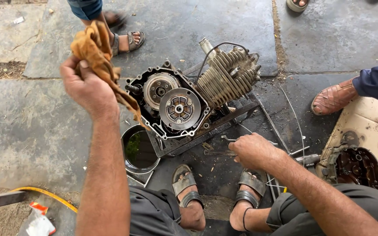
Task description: The person sits on the workshop floor cleaning disassembled motorcycle engine components. They wipe a small metal part with an orange cloth, then hold the cloth against the crankcase while using a hand tool to work around the engine casing, and finally reach toward a side cover on the ground.
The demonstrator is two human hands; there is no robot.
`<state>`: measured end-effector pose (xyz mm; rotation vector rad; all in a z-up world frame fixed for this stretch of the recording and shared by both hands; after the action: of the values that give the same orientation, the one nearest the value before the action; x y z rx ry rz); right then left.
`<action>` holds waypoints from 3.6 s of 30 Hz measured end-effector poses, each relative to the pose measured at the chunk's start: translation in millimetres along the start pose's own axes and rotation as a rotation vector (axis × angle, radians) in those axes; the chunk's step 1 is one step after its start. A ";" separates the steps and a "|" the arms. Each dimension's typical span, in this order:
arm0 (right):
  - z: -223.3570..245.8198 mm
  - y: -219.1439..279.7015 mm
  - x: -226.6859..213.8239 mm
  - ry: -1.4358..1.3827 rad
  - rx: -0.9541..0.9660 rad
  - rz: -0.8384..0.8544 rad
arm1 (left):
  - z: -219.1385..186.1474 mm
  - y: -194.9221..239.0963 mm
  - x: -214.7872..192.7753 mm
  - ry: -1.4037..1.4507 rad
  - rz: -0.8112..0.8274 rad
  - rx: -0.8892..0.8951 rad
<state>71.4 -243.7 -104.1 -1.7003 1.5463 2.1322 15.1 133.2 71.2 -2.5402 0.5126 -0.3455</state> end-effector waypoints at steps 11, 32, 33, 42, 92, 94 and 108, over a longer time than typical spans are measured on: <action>-0.1 -8.6 7.5 -0.012 0.005 -0.024 | 99.4 24.8 4.0 -0.513 0.413 -0.355; 1.8 -0.7 -3.8 -0.043 0.013 0.010 | 35.8 33.2 48.3 -0.938 0.706 0.085; 1.9 2.2 -3.9 -0.043 0.018 0.032 | 34.2 33.3 50.4 -0.955 0.725 0.082; 7.0 -2.5 2.3 -0.018 -0.034 -0.006 | 41.4 48.5 58.7 -1.018 0.855 -0.026; -0.7 84.4 -58.6 -1.210 -1.095 0.399 | 46.8 54.0 62.8 -1.038 0.881 0.010; -5.6 103.5 -69.1 -1.350 -1.256 0.473 | 44.8 53.7 60.8 -1.048 0.876 0.001; -12.8 39.1 -59.5 -1.367 -0.570 0.170 | 44.9 52.9 58.9 -1.013 0.851 0.029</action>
<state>84.2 -240.8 -32.9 0.1811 0.6613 2.8272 67.7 86.3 13.8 -1.8628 1.0218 1.1378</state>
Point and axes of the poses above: each hand's wrist, its own y-axis away from the middle knuckle, its own x-axis out of the palm, z = x × y, the point moved 10 cm from there along -y, towards the middle knuckle, and after that the axes turned 12 degrees about x, right-handed, at the moved point
